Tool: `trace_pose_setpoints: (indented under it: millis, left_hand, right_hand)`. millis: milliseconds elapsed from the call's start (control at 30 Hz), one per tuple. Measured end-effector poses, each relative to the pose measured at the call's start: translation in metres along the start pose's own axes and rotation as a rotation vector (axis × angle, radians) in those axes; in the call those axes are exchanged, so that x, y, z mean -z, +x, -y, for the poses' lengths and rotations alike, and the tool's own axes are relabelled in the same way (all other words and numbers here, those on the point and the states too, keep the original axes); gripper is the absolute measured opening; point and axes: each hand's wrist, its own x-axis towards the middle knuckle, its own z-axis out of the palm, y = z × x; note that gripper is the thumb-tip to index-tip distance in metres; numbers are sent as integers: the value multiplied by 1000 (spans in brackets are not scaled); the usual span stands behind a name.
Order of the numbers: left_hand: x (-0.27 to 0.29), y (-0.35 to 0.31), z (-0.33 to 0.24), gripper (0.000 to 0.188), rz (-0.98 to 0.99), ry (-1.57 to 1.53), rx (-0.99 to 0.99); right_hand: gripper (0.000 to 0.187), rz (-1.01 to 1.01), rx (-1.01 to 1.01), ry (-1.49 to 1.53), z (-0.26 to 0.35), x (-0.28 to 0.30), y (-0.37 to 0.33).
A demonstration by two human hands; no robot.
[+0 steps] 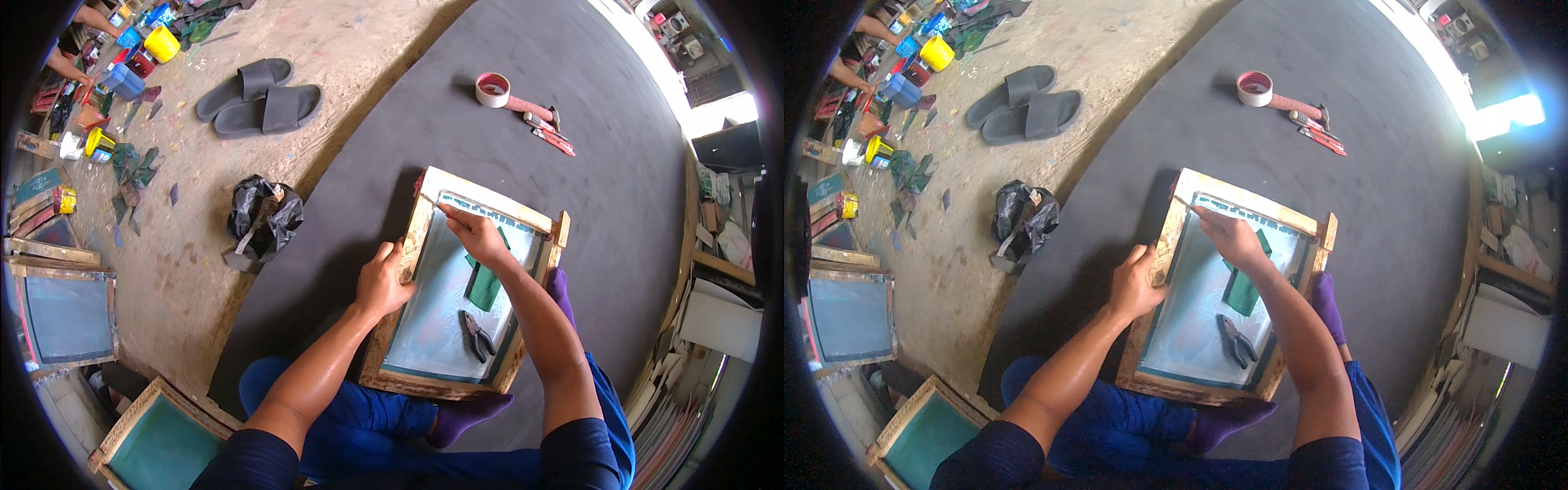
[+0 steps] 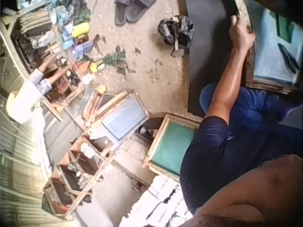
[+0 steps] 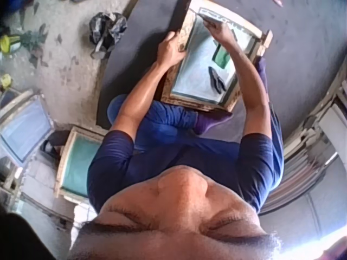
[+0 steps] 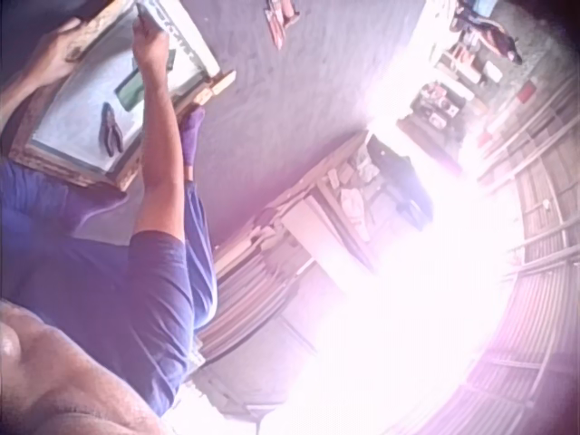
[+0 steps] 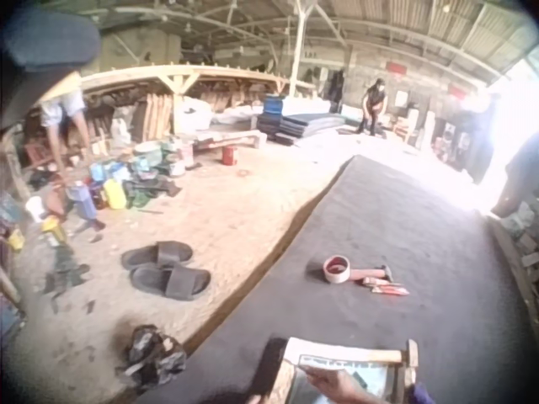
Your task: The person sits on the floor and uses a small tool to scrape or clean the inner edge of a wooden frame holding a screen. They then use pliers to adjust or remove a small piece from the frame's corner.
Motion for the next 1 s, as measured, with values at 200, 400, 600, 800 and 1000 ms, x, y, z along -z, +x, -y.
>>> trace_pose_setpoints:
  millis: [200,400,600,800,1000]
  left_hand:
    - [4,1,-2,76,31,-20,51]
    - [3,0,-4,78,56,-9,86]
    - [-3,-2,0,78,-19,16,38]
    - [-5,-2,1,75,-41,41,33]
    - [-3,0,-3,71,11,45,52]
  right_hand:
    - [39,328,-711,256,39,23,13]
    - [41,-53,26,-206,-7,-5,-25]
    - [42,31,-98,-433,37,1,-44]
    - [41,45,-48,-597,43,6,-40]
    - [42,117,-27,-624,52,12,-34]
